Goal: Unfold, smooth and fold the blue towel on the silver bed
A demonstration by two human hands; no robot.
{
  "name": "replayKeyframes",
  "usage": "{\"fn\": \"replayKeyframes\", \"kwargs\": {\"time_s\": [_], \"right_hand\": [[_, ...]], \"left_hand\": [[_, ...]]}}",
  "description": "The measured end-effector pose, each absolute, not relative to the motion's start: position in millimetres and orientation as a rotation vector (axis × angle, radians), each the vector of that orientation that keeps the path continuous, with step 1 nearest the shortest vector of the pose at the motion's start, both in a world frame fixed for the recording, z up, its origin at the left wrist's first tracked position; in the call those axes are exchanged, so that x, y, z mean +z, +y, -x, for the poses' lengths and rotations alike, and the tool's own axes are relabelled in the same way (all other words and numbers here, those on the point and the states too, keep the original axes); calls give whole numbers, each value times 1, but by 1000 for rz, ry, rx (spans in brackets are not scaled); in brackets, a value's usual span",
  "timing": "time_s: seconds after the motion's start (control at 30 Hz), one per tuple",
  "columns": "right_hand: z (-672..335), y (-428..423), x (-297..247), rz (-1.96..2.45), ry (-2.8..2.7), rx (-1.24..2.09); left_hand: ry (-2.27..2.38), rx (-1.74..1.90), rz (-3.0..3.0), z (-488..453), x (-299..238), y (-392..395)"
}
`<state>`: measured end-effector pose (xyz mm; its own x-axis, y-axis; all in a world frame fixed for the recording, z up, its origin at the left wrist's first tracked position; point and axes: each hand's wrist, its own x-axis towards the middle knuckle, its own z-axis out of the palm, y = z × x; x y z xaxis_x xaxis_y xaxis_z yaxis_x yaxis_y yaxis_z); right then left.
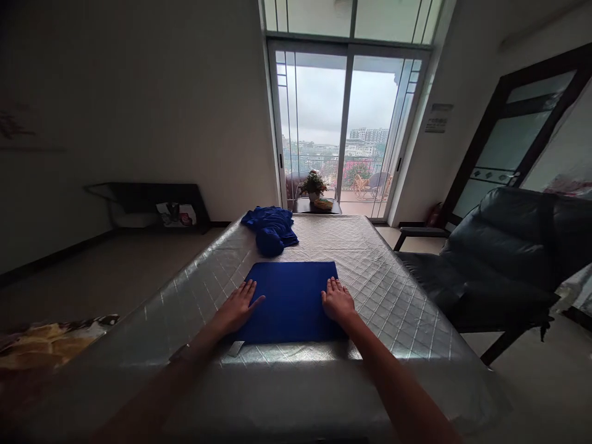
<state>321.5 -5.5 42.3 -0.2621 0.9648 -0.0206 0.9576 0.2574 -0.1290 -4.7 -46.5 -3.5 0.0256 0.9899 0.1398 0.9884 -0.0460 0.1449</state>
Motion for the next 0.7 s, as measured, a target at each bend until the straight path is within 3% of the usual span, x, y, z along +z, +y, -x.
{"fn": "replayKeyframes", "kwargs": {"time_s": [0.27, 0.7], "right_hand": [[-305, 38, 58, 1777, -2450, 217], [-317, 88, 26, 1759, -2405, 271]], "left_hand": [[2179, 334, -2292, 8, -10, -45], [2185, 274, -2233, 5, -2, -53]]}}
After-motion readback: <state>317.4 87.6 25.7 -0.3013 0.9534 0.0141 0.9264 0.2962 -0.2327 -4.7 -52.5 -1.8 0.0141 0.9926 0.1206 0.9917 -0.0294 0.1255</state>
